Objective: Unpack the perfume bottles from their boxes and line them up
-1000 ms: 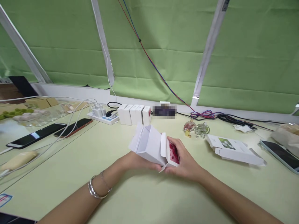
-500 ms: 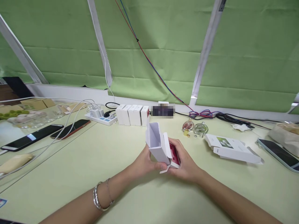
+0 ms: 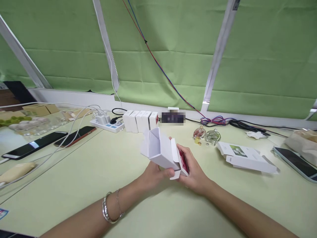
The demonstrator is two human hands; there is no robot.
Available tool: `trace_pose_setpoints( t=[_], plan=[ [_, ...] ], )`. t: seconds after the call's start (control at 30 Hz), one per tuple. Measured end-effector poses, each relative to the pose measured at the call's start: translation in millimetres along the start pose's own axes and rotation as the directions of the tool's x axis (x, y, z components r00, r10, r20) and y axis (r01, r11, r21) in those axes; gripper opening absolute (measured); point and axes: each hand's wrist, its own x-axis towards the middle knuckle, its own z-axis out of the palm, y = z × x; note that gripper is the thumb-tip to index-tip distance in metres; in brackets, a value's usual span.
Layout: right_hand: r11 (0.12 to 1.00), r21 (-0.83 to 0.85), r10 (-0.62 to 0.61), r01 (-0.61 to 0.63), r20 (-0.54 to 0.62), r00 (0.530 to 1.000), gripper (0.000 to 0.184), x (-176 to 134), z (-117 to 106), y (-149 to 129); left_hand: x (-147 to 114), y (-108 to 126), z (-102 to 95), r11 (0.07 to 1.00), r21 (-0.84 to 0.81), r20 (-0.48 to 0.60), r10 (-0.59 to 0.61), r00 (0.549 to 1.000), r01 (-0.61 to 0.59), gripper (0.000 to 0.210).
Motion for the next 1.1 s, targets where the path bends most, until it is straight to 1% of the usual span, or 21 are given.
trace_pose_setpoints(
  t=[0.07, 0.13, 0.23, 0.3, 0.47, 0.53, 0.6, 0.73, 0.83, 0.9, 1.0, 1.1],
  plan=[
    [1.0, -0.016, 0.012, -0.012, 0.008, 1.0, 0.082, 0.8, 0.0, -2.3, 0.5, -0.5, -1.6, 1.0, 0.03, -0.024, 0.011, 1.0, -0.01, 0.064],
    [0.999, -0.03, 0.027, -0.027, 0.012, 1.0, 0.08, 1.8, -0.5, -5.5, 0.7, -0.2, -3.6, 0.998, 0.061, 0.002, -0.018, 1.0, 0.018, 0.06],
    [0.997, -0.068, 0.038, -0.037, 0.023, 0.999, 0.077, 2.9, -1.7, -9.1, 0.8, 1.0, -7.2, 0.993, 0.094, 0.126, -0.08, 0.989, 0.068, 0.05],
    [0.996, -0.082, 0.039, -0.036, 0.036, 0.999, 0.076, 2.7, -2.2, -8.8, 1.2, 3.0, -9.6, 0.99, 0.115, 0.196, -0.101, 0.975, 0.079, 0.049],
    [0.998, 0.001, 0.069, -0.069, 0.026, 0.997, 0.088, -0.7, -1.4, -1.2, 3.0, 12.4, -12.4, 0.989, 0.144, 0.361, -0.085, 0.929, 0.034, 0.048],
    [0.997, 0.032, 0.075, -0.076, 0.027, 0.997, 0.087, -2.0, -1.1, 0.4, 3.5, 14.5, -12.1, 0.992, 0.12, 0.396, -0.071, 0.916, 0.026, 0.049],
    [0.997, 0.042, 0.069, -0.07, 0.035, 0.997, 0.086, -2.6, -1.2, -0.2, 4.0, 13.7, -11.3, 0.996, 0.087, 0.397, -0.059, 0.916, 0.027, 0.051],
    [1.0, 0.004, 0.023, -0.024, 0.03, 0.999, 0.085, -2.6, -1.9, -4.4, 5.7, 8.7, -8.0, 0.998, 0.063, 0.345, -0.018, 0.939, -0.004, 0.054],
    [1.0, -0.025, -0.012, 0.013, 0.015, 1.0, 0.084, -2.9, -1.3, -3.7, 6.4, 6.4, -6.3, 0.997, 0.079, 0.374, -0.01, 0.927, -0.022, 0.051],
    [1.0, -0.008, -0.013, 0.014, 0.009, 1.0, 0.087, -3.2, 0.1, -0.6, 6.1, 4.5, -6.6, 0.997, 0.077, 0.38, -0.022, 0.925, -0.009, 0.048],
    [0.999, 0.044, -0.019, 0.019, 0.002, 1.0, 0.09, -2.9, 2.0, 4.3, 4.6, 0.0, -7.7, 0.999, 0.04, 0.331, -0.031, 0.943, 0.018, 0.056],
    [0.999, 0.032, -0.03, 0.03, -0.001, 1.0, 0.082, -1.3, 0.9, 5.2, 3.0, -3.1, -5.5, 1.0, 0.017, 0.309, -0.019, 0.951, 0.014, 0.055]
  ],
)
